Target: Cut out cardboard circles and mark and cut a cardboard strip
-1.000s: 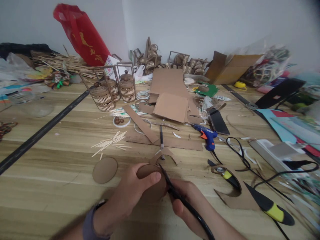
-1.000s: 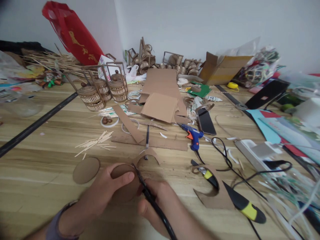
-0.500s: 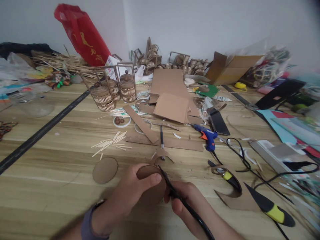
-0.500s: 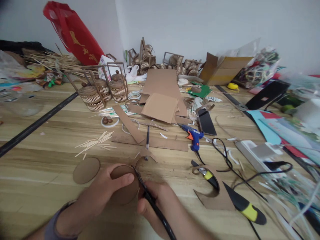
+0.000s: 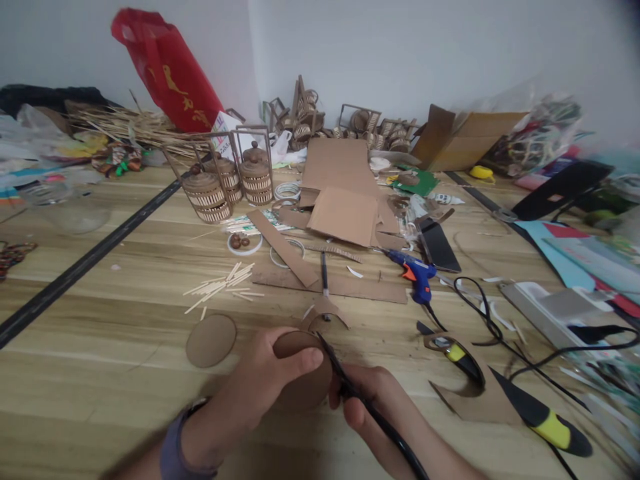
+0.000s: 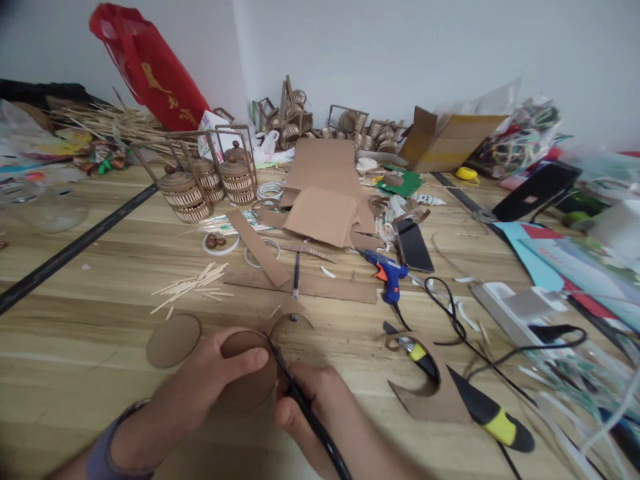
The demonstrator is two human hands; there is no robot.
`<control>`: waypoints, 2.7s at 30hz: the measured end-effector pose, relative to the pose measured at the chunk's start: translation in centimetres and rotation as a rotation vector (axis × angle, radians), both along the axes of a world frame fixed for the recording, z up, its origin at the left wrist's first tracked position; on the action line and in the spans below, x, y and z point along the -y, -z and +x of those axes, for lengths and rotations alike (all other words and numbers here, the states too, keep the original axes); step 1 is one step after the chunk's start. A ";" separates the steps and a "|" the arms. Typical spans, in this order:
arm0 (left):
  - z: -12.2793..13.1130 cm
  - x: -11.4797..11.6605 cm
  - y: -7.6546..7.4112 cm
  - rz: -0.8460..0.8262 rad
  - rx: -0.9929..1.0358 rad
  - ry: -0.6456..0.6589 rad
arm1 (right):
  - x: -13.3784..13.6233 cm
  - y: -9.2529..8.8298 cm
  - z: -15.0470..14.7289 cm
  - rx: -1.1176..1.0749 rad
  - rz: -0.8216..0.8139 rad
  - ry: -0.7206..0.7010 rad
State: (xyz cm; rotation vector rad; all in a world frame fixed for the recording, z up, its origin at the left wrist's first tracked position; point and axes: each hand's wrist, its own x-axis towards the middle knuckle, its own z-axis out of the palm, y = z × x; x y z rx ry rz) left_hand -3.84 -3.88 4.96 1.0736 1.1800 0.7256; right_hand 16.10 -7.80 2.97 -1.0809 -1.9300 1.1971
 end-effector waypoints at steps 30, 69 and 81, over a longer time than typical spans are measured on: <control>-0.7 -0.5 -0.1 0.044 -0.045 0.131 | 0.0 -0.3 -0.1 -0.062 -0.219 0.015; -1.4 -0.9 0.8 0.067 -0.021 0.256 | -0.2 -0.2 0.2 -0.045 -0.249 -0.035; -1.2 -0.9 0.2 0.061 0.062 0.343 | -0.1 -0.5 0.0 -0.015 -0.194 -0.036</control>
